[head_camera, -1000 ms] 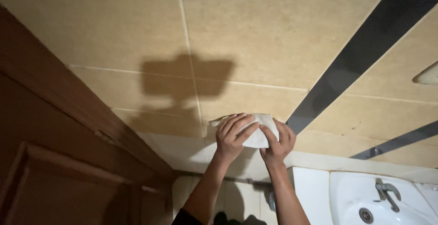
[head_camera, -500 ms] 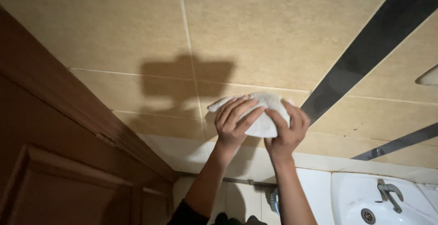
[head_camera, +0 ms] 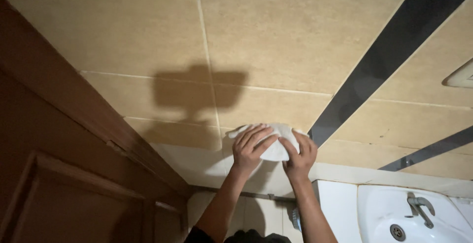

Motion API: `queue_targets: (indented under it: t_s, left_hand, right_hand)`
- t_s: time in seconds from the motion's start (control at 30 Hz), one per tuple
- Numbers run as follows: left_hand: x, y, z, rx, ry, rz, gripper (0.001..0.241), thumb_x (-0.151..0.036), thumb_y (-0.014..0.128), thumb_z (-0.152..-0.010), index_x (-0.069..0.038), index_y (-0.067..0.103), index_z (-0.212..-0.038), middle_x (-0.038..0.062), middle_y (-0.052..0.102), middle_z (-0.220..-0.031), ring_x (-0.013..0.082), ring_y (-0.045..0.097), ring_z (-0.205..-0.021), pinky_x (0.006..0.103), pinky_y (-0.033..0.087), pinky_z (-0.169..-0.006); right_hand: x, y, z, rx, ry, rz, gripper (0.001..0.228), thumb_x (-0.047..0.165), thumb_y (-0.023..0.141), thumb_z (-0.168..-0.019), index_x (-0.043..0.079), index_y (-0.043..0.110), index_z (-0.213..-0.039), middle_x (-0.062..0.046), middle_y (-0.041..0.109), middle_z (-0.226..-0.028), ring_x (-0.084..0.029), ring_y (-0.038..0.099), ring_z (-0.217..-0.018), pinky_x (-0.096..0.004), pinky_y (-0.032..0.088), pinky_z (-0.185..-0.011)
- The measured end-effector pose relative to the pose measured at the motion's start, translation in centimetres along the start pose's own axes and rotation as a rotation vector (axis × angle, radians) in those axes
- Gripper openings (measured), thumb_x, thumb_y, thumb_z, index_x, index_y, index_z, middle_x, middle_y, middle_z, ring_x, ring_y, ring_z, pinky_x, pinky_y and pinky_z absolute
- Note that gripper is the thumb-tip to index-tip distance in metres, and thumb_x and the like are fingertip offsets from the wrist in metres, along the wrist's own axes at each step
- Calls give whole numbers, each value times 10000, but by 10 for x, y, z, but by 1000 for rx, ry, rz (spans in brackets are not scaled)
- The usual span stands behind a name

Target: The person cleans a bathroom by wiping the tiled walls and the sink area with a white cloth. They move around the small room, handling a spray bottle and a cloth to wipe down surfaces, including the wall above the sink and the sink basin itself.

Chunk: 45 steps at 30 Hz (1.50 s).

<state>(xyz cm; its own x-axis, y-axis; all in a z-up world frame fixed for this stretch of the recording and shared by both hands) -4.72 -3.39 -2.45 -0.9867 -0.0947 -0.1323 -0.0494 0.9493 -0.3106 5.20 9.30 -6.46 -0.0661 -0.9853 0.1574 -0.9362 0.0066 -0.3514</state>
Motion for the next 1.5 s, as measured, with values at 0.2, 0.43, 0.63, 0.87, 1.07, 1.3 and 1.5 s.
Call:
queue_targets:
  t_s: [0.2, 0.43, 0.63, 0.87, 1.07, 1.3, 1.5]
  left_hand:
    - [-15, -25, -66, -127, 73, -39, 244, -129, 701, -963, -245, 771, -1166, 0, 720, -1240, 214, 692, -1193, 412, 561, -1045]
    - [-18, -37, -99, -219, 107, -41, 229, -128, 705, -986, -219, 754, -1190, 3, 707, -1243, 222, 701, -1194, 397, 575, -1064]
    - [-11, -27, -81, -220, 84, -35, 226, -138, 732, -957, -244, 759, -1155, -26, 712, -1211, 201, 716, -1155, 377, 579, -1021]
    - [-12, -27, -88, -216, 113, -38, 225, -141, 741, -951, -244, 755, -1150, -23, 717, -1201, 202, 718, -1149, 378, 579, -1003]
    - [-9, -28, -85, -217, 110, -31, 240, -129, 734, -946, -250, 758, -1152, -24, 716, -1196, 202, 718, -1147, 381, 577, -1000]
    - [-7, -27, -77, -206, 138, -60, 237, -128, 740, -963, -253, 759, -1164, -27, 705, -1219, 191, 711, -1158, 374, 579, -1013]
    - [-10, -30, -76, -201, 137, -56, 237, -137, 742, -955, -256, 756, -1160, -31, 704, -1222, 187, 710, -1161, 370, 573, -1020]
  right_hand:
    - [26, -42, -84, -130, -67, 44, 381, 14, 749, -718, 179, 772, -1061, -128, 695, -1202, -330, 590, -1165, -474, 459, -1014]
    - [47, -57, -128, -207, -53, -30, 259, 58, 822, -902, 140, 752, -1138, -113, 688, -1251, -337, 583, -1214, -447, 474, -1063]
    - [30, -35, -95, -181, 58, -18, 303, 34, 790, -839, 174, 722, -1099, -126, 652, -1264, -342, 565, -1222, -455, 468, -1056]
    - [31, -36, -100, -176, 70, -31, 308, 36, 819, -862, 158, 714, -1125, -126, 643, -1293, -350, 559, -1205, -448, 469, -1046]
    - [31, -34, -97, -181, 60, -5, 328, 46, 819, -848, 164, 701, -1130, -134, 642, -1279, -347, 565, -1192, -453, 459, -1032]
    - [30, -28, -85, -231, 13, -24, 295, 85, 820, -872, 171, 686, -1121, -127, 637, -1268, -342, 562, -1201, -461, 458, -1036]
    - [28, -26, -85, -245, -39, 19, 318, 128, 846, -878, 171, 671, -1140, -130, 624, -1265, -337, 572, -1193, -467, 450, -1021]
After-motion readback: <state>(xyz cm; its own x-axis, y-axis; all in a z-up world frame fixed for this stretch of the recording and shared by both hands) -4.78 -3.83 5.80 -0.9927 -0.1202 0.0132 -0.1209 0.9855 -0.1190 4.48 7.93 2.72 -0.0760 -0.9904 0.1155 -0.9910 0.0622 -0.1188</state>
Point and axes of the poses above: each hand's wrist, its own z-axis away from the middle knuckle, its own y-axis out of the palm, x = y × z, the point moved 7 cm from there along -z, towards the middle knuckle
